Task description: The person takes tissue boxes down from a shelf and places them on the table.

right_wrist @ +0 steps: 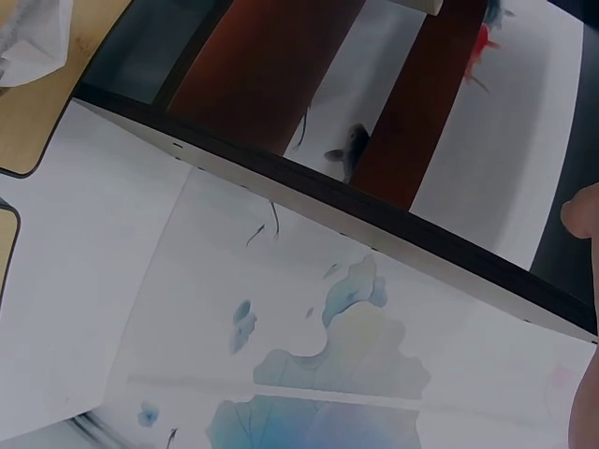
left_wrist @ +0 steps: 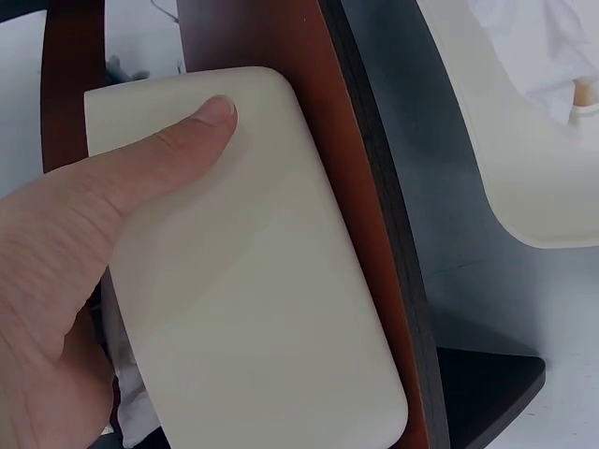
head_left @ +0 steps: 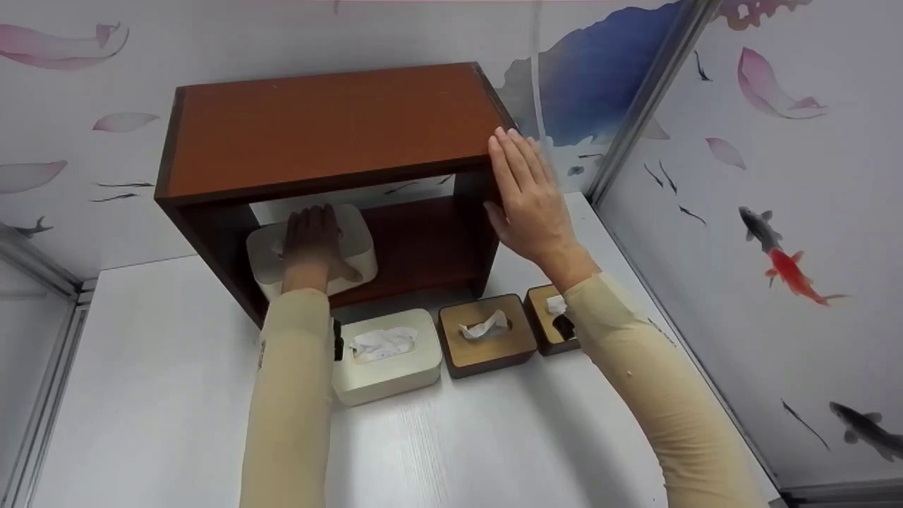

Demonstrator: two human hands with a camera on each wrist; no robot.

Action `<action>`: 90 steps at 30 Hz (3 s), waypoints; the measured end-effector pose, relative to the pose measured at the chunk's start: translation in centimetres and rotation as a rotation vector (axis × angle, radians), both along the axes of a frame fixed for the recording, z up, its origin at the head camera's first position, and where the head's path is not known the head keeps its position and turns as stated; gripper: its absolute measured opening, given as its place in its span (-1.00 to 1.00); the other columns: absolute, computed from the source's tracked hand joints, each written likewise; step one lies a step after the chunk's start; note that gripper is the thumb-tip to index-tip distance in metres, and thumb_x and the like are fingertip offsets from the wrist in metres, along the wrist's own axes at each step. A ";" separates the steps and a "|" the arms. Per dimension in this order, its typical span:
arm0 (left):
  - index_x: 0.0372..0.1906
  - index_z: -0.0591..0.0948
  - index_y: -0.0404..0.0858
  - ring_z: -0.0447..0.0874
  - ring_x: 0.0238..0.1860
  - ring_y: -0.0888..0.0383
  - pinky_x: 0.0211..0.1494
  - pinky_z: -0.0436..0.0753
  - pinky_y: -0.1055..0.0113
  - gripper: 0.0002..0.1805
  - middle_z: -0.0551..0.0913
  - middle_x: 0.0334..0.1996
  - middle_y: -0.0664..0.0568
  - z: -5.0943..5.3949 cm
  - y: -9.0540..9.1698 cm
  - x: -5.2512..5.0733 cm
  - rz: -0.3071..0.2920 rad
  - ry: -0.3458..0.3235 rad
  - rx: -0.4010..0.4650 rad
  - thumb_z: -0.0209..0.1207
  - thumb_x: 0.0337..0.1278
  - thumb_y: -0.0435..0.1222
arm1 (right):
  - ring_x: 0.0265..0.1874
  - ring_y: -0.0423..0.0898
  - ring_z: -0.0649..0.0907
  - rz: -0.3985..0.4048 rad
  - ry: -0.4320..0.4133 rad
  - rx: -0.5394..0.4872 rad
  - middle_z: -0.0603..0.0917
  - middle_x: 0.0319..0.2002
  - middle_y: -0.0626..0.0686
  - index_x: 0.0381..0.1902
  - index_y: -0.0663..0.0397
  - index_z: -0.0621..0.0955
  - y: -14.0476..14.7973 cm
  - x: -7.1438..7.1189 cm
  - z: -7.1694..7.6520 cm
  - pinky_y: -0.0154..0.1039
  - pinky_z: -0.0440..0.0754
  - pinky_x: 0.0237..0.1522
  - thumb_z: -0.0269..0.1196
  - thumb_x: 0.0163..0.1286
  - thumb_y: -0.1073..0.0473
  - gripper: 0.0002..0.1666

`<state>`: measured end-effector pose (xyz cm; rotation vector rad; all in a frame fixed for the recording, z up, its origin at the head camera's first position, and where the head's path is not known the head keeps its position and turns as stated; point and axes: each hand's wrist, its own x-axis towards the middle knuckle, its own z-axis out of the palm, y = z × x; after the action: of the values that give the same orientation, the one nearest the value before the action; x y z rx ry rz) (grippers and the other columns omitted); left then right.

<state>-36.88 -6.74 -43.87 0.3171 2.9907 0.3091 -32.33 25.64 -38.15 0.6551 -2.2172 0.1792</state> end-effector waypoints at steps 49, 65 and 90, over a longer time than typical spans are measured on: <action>0.50 0.09 -0.36 0.16 0.44 -0.24 0.60 -0.01 -0.05 0.41 0.24 0.40 -0.28 0.3 1.1 6.3 -0.143 0.208 -0.217 0.55 -0.53 0.18 | 0.49 0.16 0.21 -0.013 -0.035 -0.010 0.23 0.48 0.24 0.49 0.25 0.14 0.3 -0.7 -0.7 0.00 0.01 0.57 0.51 0.06 0.07 0.16; 0.52 0.07 -0.31 0.19 0.46 -0.17 0.59 0.02 -0.06 0.40 0.27 0.43 -0.23 0.1 0.3 9.9 -0.155 0.216 -0.276 0.52 -0.49 0.20 | 0.50 0.15 0.18 -0.004 -0.035 -0.022 0.21 0.49 0.23 0.50 0.25 0.12 -0.2 -0.8 -0.8 0.01 -0.02 0.57 0.50 0.06 0.08 0.18; 0.49 0.13 -0.34 0.28 0.39 -0.22 0.48 0.27 -0.11 0.42 0.31 0.37 -0.29 -1.1 -3.6 15.0 -0.206 0.248 -0.277 0.57 -0.58 0.19 | 0.49 0.16 0.18 -0.010 -0.027 -0.024 0.21 0.49 0.24 0.50 0.25 0.11 -0.3 -0.9 -1.0 0.04 -0.02 0.57 0.47 0.09 0.06 0.16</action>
<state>-21.93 -10.37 -45.01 0.6691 3.1441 -0.1763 -33.25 25.33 -39.15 0.6315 -2.2403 0.2109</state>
